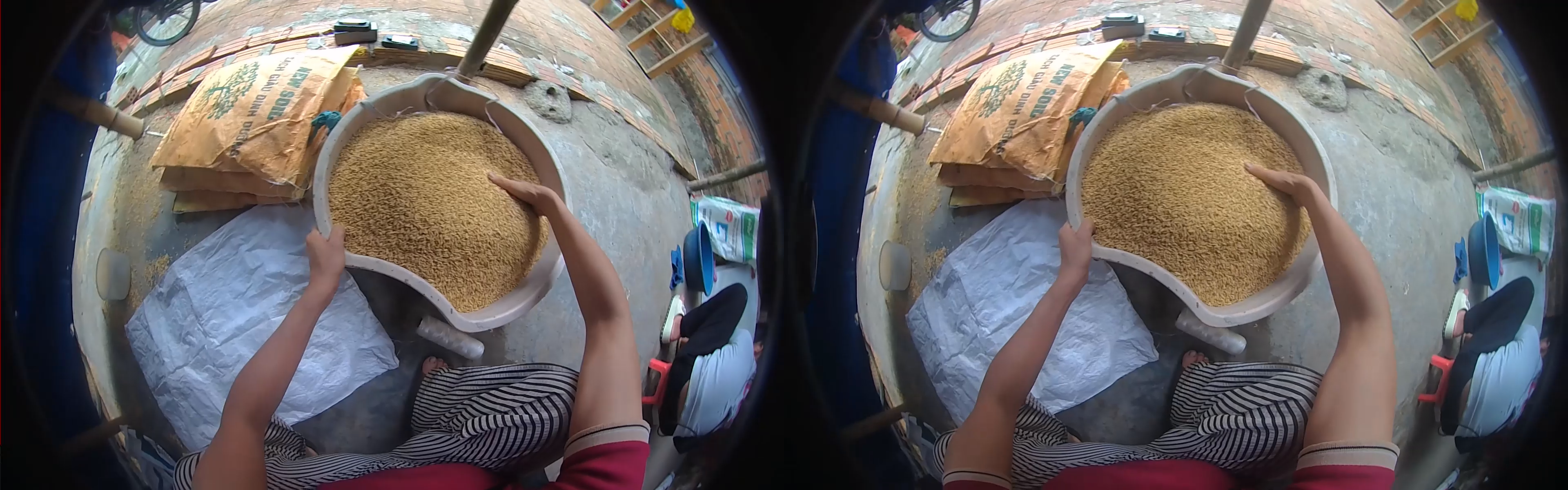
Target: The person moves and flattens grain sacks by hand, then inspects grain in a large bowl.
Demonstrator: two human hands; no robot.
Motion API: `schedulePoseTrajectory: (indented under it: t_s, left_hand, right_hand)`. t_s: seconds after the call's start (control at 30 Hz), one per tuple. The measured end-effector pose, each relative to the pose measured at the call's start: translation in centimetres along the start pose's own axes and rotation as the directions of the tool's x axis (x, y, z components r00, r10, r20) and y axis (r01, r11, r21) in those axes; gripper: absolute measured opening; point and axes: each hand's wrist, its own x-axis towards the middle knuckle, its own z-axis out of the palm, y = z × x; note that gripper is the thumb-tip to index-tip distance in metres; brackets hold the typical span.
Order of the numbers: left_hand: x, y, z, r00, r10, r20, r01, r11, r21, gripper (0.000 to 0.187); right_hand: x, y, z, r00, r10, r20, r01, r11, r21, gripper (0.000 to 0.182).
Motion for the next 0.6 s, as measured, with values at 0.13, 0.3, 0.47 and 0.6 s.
schedulePoseTrajectory:
  t_s: [0.13,0.3,0.47,0.6]
  left_hand:
    - [-0.1,-0.1,0.0,0.999,0.044,0.008,-0.043,0.999,-0.027,0.030]
    - [-0.5,0.7,0.0,0.996,0.068,-0.060,-0.067,0.998,0.014,0.024]
    - [-0.6,1.4,0.1,0.995,0.016,-0.099,-0.018,1.000,-0.016,0.026]
    - [-0.4,1.2,0.1,0.995,0.035,-0.091,-0.036,0.999,-0.005,0.024]
  right_hand:
    - [-0.5,0.1,1.0,0.998,-0.060,0.034,0.050,0.970,0.239,0.079]
    - [1.7,1.6,1.6,0.956,-0.247,0.157,0.093,0.765,0.638,0.055]
    - [0.4,-0.8,2.9,0.989,-0.123,0.087,0.031,0.731,0.681,0.052]
    - [2.4,-1.9,2.2,0.951,-0.298,0.086,0.180,0.754,0.632,0.054]
